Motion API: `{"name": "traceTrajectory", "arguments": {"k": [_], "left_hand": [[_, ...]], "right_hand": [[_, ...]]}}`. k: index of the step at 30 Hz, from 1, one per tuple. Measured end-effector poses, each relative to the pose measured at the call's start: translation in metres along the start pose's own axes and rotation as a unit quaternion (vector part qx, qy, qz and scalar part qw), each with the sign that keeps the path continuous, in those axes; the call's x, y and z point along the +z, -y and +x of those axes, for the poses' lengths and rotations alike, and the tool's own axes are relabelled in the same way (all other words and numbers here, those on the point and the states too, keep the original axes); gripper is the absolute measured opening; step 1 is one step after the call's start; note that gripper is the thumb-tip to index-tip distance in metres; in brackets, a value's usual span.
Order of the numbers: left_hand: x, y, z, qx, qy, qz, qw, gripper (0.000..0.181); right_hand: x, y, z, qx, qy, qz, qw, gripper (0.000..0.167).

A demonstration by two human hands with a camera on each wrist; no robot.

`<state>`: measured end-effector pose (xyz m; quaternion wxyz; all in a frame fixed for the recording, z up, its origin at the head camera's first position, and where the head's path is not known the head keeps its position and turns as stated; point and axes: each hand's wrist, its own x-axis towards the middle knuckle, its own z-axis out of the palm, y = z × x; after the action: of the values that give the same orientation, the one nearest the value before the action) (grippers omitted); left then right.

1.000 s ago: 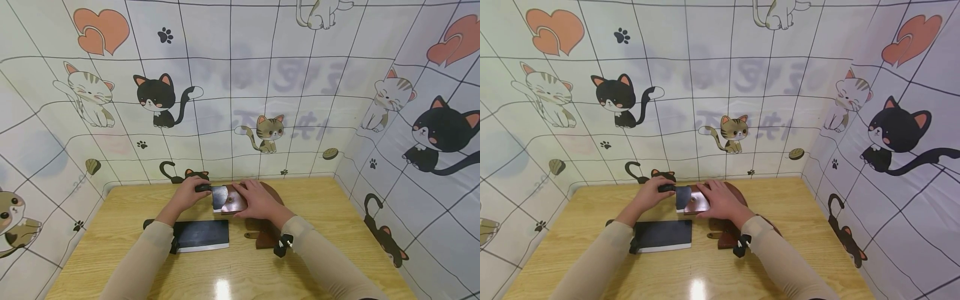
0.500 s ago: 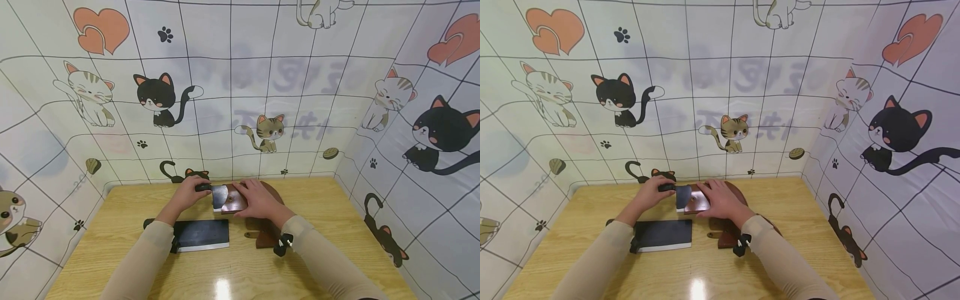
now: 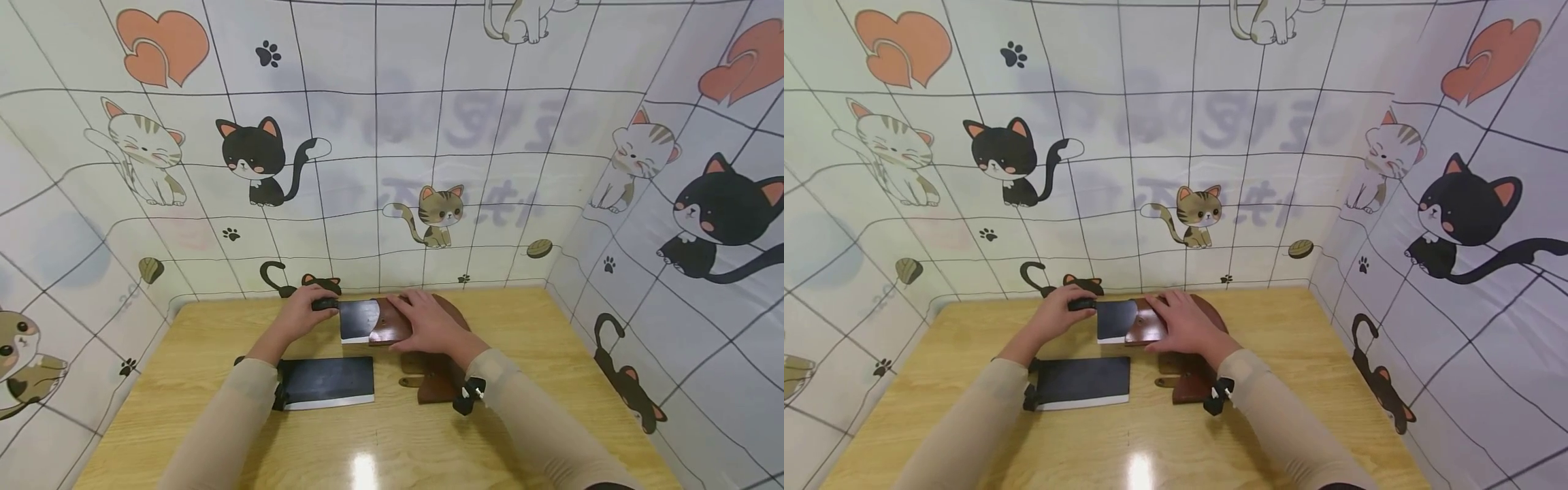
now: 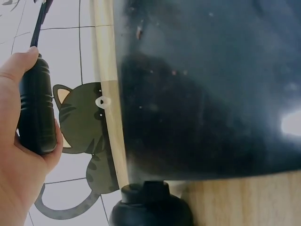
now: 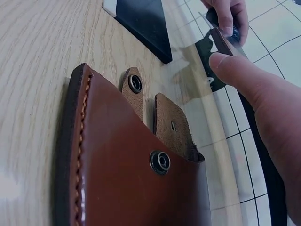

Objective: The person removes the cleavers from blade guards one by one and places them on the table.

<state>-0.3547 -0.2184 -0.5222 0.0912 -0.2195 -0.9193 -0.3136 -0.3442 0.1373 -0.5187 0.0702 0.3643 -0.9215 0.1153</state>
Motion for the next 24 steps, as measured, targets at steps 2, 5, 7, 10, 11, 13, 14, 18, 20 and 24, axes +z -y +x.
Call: {"name": "traceTrajectory", "arguments": {"k": [2, 5, 7, 10, 11, 13, 14, 18, 20, 24], "left_hand": [[-0.0019, -0.0031, -0.0005, 0.001, 0.004, 0.006, 1.0, 0.035], [-0.0034, -0.008, -0.0018, 0.004, 0.007, 0.019, 0.9998, 0.037], [-0.003, -0.0099, -0.0023, 0.006, 0.007, 0.03, 0.9995, 0.039], [-0.0014, -0.0107, -0.0021, 0.006, 0.004, 0.041, 0.9991, 0.042], [-0.001, -0.0107, -0.0018, 0.006, 0.003, 0.043, 0.9991, 0.043], [-0.0001, -0.0104, -0.0011, 0.003, 0.002, 0.042, 0.9991, 0.043], [0.0, -0.0106, -0.0006, 0.0, 0.001, 0.038, 0.9993, 0.043], [0.0005, -0.0107, 0.0012, -0.015, -0.002, 0.011, 0.9998, 0.043], [0.0003, -0.011, 0.0018, -0.023, -0.003, -0.005, 0.9997, 0.044], [-0.0011, -0.011, 0.0014, -0.031, -0.004, -0.025, 0.9992, 0.042]], "right_hand": [[-0.0011, 0.0, -0.0002, -0.003, 0.001, 0.003, 1.0, 0.117], [-0.0026, 0.0006, -0.0011, -0.001, 0.005, 0.008, 1.0, 0.118], [-0.0032, 0.0009, -0.0018, 0.002, 0.006, 0.008, 1.0, 0.119], [-0.0041, 0.0014, -0.0027, 0.003, 0.005, 0.006, 1.0, 0.119], [-0.0045, 0.0014, -0.0032, 0.002, 0.004, 0.006, 1.0, 0.119], [-0.0046, 0.001, -0.0039, 0.0, 0.0, 0.005, 1.0, 0.119], [-0.0048, 0.0008, -0.0042, -0.002, -0.003, 0.006, 1.0, 0.119], [-0.0043, -0.001, -0.0046, -0.003, -0.005, -0.001, 1.0, 0.12], [-0.0042, -0.0018, -0.0047, 0.0, -0.002, -0.006, 1.0, 0.12], [-0.0039, -0.004, -0.005, 0.001, 0.0, -0.005, 1.0, 0.12]]}}
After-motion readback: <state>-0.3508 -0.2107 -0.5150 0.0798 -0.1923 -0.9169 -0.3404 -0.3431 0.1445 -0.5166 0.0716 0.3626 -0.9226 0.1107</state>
